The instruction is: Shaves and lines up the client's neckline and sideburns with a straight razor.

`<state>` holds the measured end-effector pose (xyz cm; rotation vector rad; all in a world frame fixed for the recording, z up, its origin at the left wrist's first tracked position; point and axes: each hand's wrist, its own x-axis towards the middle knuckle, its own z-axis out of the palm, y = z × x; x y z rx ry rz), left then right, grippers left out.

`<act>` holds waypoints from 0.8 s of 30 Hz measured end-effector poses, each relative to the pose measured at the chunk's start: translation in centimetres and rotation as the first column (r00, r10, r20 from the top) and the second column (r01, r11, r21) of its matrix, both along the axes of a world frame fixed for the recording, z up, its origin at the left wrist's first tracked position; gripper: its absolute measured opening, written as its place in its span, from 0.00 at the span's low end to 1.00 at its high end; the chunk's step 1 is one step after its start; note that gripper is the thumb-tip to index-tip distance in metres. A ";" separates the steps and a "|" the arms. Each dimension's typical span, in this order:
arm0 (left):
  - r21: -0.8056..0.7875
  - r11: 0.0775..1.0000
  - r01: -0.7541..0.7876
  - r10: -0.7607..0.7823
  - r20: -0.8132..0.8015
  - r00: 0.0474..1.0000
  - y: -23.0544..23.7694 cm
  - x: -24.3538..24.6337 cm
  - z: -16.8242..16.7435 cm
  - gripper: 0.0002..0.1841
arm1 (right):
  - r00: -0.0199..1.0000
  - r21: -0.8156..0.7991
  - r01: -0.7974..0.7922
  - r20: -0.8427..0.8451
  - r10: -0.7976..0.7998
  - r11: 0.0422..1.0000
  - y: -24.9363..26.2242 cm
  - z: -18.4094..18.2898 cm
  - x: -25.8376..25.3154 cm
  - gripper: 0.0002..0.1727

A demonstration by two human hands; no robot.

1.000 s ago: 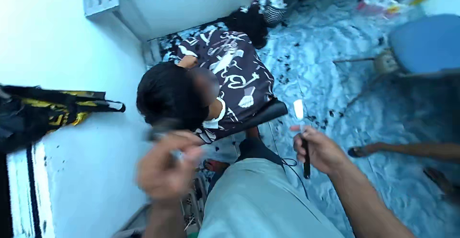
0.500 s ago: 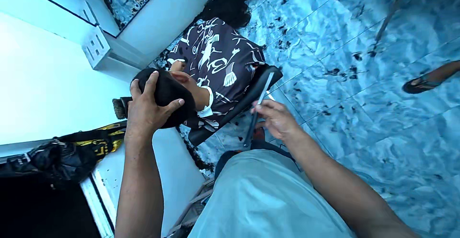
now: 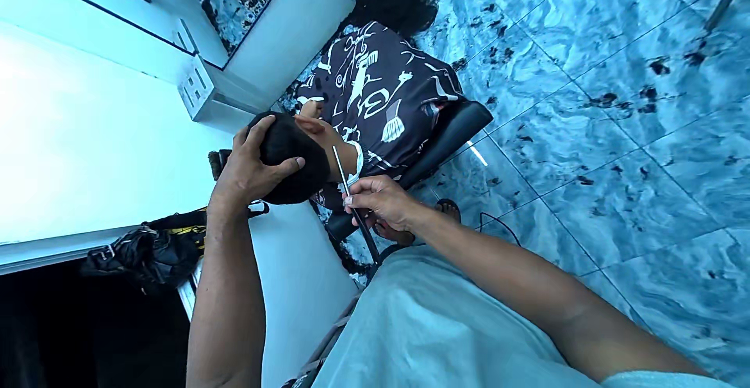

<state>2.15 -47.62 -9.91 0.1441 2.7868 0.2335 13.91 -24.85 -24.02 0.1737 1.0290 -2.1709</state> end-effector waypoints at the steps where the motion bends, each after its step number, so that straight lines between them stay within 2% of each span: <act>1: 0.003 1.000 -0.004 0.004 0.006 1.000 0.0 0.0 0.0 0.54 | 1.000 -0.001 -0.003 0.003 0.003 1.000 0.0 0.1 0.0 0.09; 17: -0.004 1.000 0.007 -0.007 0.011 1.000 -0.1 -0.6 -0.2 0.54 | 0.999 -0.006 -0.039 0.016 0.039 0.999 -0.4 0.3 -0.4 0.09; 24: 0.015 1.000 0.010 -0.010 0.020 1.000 -0.1 -0.5 0.0 0.54 | 0.997 0.062 -0.064 0.041 0.061 0.996 -1.1 1.2 -0.5 0.10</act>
